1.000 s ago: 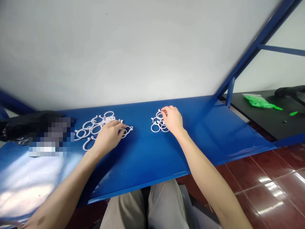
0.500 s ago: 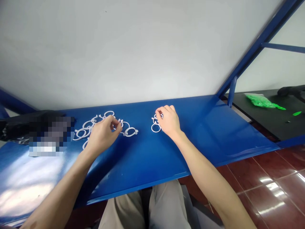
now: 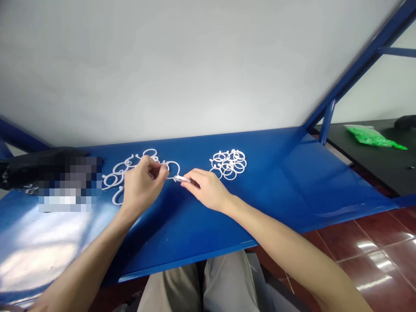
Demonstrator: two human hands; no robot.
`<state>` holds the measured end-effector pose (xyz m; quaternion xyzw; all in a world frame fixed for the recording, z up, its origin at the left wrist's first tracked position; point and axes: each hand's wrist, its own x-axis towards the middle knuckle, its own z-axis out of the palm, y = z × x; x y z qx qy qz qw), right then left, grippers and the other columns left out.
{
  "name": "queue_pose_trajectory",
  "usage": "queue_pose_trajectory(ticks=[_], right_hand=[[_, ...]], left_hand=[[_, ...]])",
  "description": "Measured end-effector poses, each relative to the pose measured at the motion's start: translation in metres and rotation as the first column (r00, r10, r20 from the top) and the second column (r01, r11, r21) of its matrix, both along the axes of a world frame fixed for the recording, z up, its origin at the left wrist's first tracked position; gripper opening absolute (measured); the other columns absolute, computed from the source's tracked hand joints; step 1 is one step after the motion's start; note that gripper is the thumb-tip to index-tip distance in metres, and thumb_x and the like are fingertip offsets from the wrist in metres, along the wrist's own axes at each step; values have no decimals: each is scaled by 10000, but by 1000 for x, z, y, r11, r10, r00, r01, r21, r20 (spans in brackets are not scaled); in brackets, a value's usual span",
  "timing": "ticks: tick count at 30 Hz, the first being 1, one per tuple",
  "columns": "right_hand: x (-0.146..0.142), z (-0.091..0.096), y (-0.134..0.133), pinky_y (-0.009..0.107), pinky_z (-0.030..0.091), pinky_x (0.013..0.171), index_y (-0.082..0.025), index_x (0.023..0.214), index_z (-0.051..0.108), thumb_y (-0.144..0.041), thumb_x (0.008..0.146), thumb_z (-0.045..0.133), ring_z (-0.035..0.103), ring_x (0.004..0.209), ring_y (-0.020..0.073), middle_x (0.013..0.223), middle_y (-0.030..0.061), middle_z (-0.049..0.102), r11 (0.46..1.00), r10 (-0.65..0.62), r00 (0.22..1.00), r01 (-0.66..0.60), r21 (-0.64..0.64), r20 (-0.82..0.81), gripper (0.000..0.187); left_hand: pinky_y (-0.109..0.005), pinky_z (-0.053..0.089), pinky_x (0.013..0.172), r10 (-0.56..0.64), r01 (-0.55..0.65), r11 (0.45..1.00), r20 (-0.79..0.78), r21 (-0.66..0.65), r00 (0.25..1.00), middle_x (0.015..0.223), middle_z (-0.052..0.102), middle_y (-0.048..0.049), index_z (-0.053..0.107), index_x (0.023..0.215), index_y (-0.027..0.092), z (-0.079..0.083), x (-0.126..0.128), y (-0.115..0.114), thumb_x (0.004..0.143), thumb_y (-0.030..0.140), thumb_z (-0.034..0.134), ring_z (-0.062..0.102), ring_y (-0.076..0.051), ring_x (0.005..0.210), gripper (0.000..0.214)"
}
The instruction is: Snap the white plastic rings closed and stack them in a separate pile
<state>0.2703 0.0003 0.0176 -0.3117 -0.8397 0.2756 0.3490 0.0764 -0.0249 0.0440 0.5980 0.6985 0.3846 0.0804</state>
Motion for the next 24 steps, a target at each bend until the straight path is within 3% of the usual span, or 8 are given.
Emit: queue_pose_trajectory(ticks=[3,6,9,12,14,18,20,24], right_hand=[[2,1,1,260,485,662,-207,949,691,-284,996,613,611,707,133,892,21,698,1000,6,1000,-6,28,-4,119],[3,2,1,262,525,679,-223,1071,682,-308,997,612,662,709,136,871,9,727,998,-48,998,46,-40,-44,132],[3,1,1,277,583,702,-222,1173,641,-347,1015,572,718,725,147,833,4,748,979,-75,990,51,-195,-120,213],[3,2,2,285,617,695,-212,1159,641,-353,1028,539,736,731,147,865,20,759,957,-79,975,16,-289,-208,218],[4,5,3,300,623,727,-221,1113,677,-338,1017,568,733,778,153,916,33,751,976,-80,969,29,-216,-232,186],[8,9,5,353,605,847,-259,1013,752,-266,975,648,691,960,184,1068,54,699,993,-25,982,45,105,-189,111],[9,9,5,348,608,824,-269,1008,758,-237,979,639,679,950,178,1092,53,676,985,22,989,4,175,-145,126],[10,9,3,367,619,847,-251,1047,735,-237,970,646,687,965,184,1157,72,648,974,45,988,-11,226,-147,118]], left_hand=[[-296,406,619,97,-98,995,-52,-24,994,649,634,22,499,757,242,0,-5,4,848,335,565,594,-174,593,146],[-326,423,651,107,-124,987,-166,-100,980,709,679,-11,546,781,241,-4,-15,8,867,330,554,621,-212,649,125],[-393,461,752,20,-48,996,-334,-76,943,807,728,-70,617,807,232,-9,-19,9,876,328,569,650,-278,800,127],[-419,467,865,-101,139,987,-356,83,929,924,752,-91,670,839,224,-8,-13,6,914,336,545,630,-286,935,184],[-364,474,825,-173,207,970,-233,130,957,866,745,-61,684,827,224,-3,-6,2,963,383,486,624,-231,847,288],[-281,394,565,-224,242,962,137,-125,965,629,652,-5,676,710,209,7,0,-3,971,551,446,537,-146,556,487],[-264,391,549,-262,328,927,312,-180,913,659,671,-3,698,767,201,9,-1,-2,943,566,501,554,-137,568,451],[-254,463,627,-334,455,884,534,-109,777,794,738,-31,711,946,190,6,-1,0,891,502,620,624,-142,678,330]])
